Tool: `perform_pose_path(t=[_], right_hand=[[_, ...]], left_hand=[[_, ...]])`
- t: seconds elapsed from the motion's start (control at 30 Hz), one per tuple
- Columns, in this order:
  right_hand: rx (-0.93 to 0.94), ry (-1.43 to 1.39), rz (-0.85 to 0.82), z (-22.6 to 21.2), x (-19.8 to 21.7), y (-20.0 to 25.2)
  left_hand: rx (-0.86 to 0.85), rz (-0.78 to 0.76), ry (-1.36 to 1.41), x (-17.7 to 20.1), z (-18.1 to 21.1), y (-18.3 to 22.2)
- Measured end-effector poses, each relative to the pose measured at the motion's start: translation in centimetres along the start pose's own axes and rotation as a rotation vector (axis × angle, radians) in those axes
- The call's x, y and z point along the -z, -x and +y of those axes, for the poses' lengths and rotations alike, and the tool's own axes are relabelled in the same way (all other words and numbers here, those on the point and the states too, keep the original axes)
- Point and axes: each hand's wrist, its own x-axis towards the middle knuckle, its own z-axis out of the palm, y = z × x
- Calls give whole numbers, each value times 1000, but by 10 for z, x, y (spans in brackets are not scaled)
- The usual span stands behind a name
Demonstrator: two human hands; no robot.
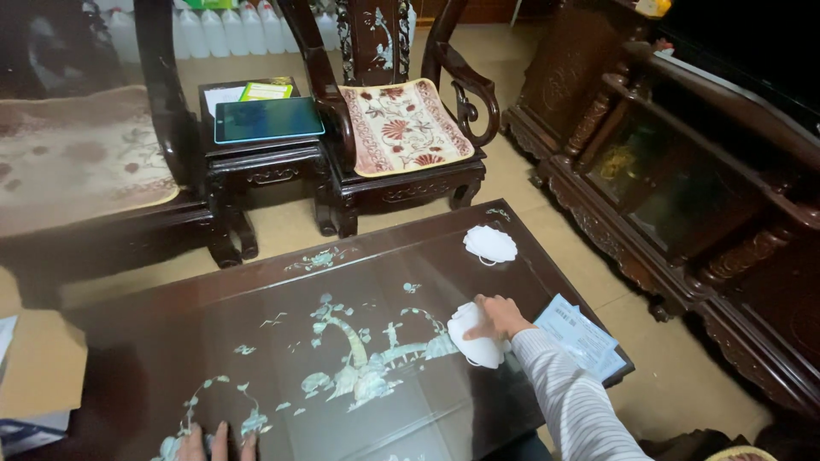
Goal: Packing individual face masks into plastic sleeves
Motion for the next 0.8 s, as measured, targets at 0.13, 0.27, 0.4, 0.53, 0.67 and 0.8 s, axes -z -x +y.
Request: perform_pose_path(t=[0.13, 0.27, 0.4, 0.53, 0.67, 0.8], right_hand=[[-16, -141, 51, 15, -28, 6], [-105, -301, 82, 16, -38, 21], [-266, -284, 1, 4, -32, 44], [-273, -294, -14, 5, -49, 46], [-205, -367, 103, -11, -50, 65], [-204, -1315, 111, -113, -16, 150]], left_hand=[[115, -155, -207, 22, 16, -11], [116, -206, -327, 52, 41, -40], [104, -161, -409, 53, 43, -40], [131, -175, -413, 53, 41, -37], [87, -278, -392, 62, 41, -43], [379, -573, 237, 64, 61, -60]])
